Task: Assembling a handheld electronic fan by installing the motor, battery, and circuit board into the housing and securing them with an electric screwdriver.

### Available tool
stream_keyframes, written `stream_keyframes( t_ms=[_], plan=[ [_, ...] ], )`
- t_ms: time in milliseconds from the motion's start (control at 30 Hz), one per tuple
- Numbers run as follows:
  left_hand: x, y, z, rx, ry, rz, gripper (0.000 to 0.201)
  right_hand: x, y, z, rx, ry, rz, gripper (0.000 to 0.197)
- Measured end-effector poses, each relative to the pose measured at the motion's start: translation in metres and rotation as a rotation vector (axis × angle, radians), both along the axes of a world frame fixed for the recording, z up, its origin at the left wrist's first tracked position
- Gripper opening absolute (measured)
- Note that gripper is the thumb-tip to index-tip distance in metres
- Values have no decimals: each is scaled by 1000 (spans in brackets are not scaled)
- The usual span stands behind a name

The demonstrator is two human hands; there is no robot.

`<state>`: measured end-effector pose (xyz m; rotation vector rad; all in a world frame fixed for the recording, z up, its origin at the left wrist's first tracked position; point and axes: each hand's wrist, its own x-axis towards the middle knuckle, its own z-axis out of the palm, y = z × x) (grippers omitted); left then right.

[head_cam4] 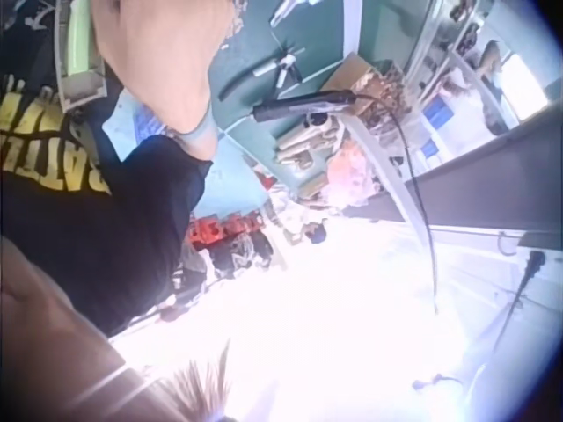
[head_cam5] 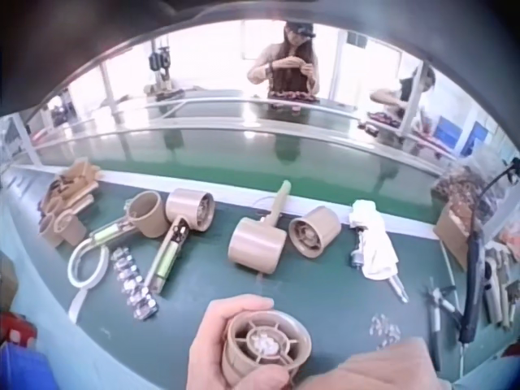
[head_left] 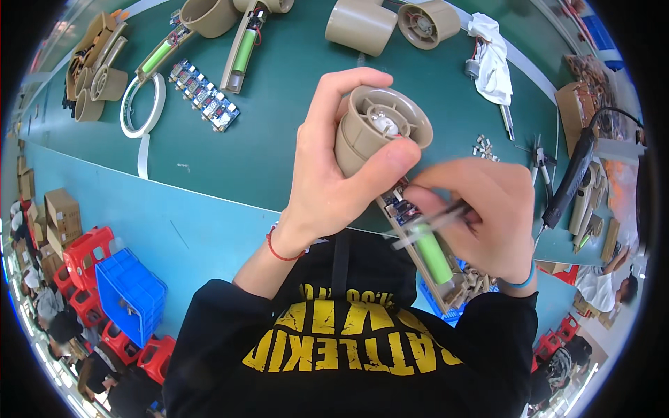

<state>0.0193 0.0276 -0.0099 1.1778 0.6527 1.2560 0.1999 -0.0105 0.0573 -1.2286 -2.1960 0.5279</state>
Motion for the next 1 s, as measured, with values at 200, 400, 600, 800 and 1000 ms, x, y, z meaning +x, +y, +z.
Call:
stream_keyframes(
  t_ms=[200, 400, 600, 800, 1000],
  plan=[
    [0, 2, 1, -20, 59, -61, 55, 11, -1, 16, 328, -363, 132, 22],
    [1, 3, -5, 137, -26, 37, 59, 7, 2, 13, -80, -60, 7, 21],
    [0, 0, 4, -155, -136, -48, 58, 4, -4, 6, 146, -149, -19, 21],
    [4, -4, -2, -155, -63, 38, 79, -6, -6, 17, 166, -170, -23, 23],
    [1, 1, -2, 63, -34, 102, 63, -4, -1, 23, 7, -81, -29, 19]
  ],
)
